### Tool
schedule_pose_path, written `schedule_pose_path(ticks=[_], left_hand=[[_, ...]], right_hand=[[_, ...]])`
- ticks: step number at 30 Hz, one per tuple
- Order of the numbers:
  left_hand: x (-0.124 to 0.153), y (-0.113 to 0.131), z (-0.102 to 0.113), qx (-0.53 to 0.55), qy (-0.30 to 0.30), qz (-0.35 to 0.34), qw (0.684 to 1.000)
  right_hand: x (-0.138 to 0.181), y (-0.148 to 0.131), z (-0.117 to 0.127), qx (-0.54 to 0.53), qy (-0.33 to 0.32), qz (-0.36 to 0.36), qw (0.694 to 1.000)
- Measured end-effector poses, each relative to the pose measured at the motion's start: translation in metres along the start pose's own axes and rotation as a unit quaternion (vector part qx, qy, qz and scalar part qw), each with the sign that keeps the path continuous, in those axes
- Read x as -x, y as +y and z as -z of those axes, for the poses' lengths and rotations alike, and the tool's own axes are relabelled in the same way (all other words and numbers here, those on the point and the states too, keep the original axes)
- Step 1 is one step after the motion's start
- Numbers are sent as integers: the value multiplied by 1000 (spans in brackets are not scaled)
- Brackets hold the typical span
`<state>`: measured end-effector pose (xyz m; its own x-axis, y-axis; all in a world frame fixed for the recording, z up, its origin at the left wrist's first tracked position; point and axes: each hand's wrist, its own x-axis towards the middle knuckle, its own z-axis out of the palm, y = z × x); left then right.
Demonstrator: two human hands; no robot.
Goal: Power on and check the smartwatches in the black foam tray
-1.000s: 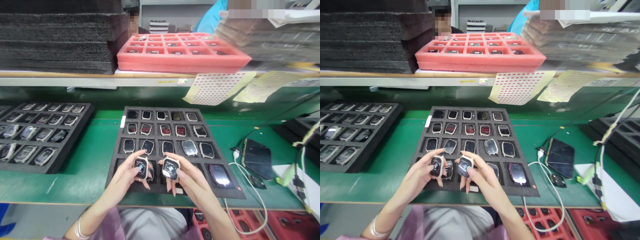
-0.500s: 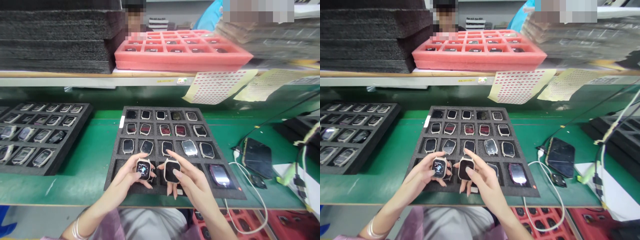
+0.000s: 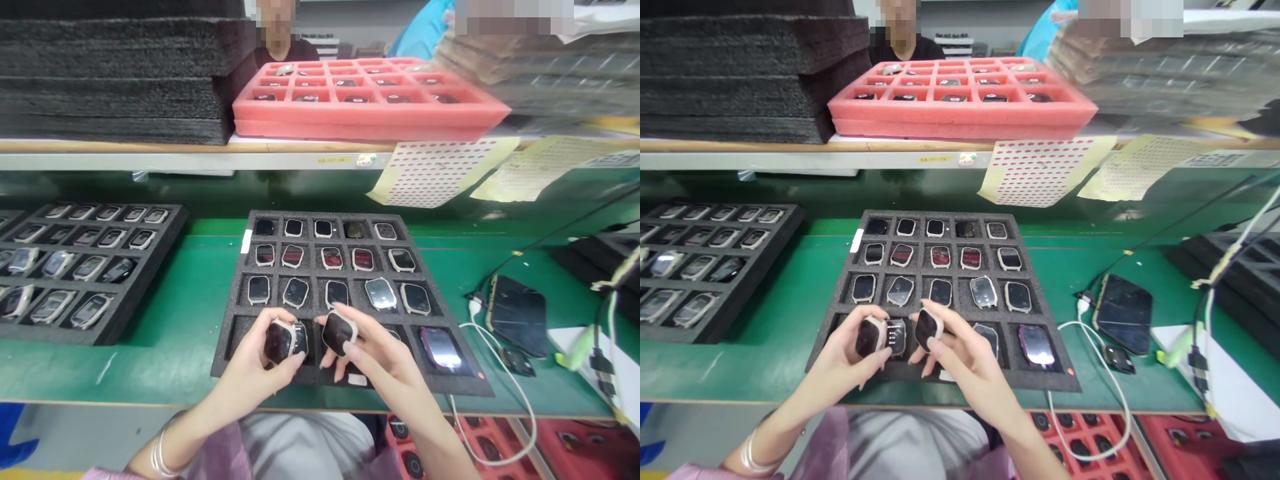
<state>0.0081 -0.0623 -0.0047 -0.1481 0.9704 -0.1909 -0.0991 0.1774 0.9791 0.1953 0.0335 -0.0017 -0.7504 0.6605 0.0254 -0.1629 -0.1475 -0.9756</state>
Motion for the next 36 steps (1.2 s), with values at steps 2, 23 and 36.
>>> schedule_pose_path(ticks=[2,23,36], left_hand=[[2,0,1,-44,12,-9,999],[4,-2,2,-50,13,-15,999],[13,-19,-1,-85,101,-19,991]], right_hand=[[0,0,1,13,-8,7,1000],[2,3,2,-37,-15,4,999],[9,3,-3,-93,9,-49,994]])
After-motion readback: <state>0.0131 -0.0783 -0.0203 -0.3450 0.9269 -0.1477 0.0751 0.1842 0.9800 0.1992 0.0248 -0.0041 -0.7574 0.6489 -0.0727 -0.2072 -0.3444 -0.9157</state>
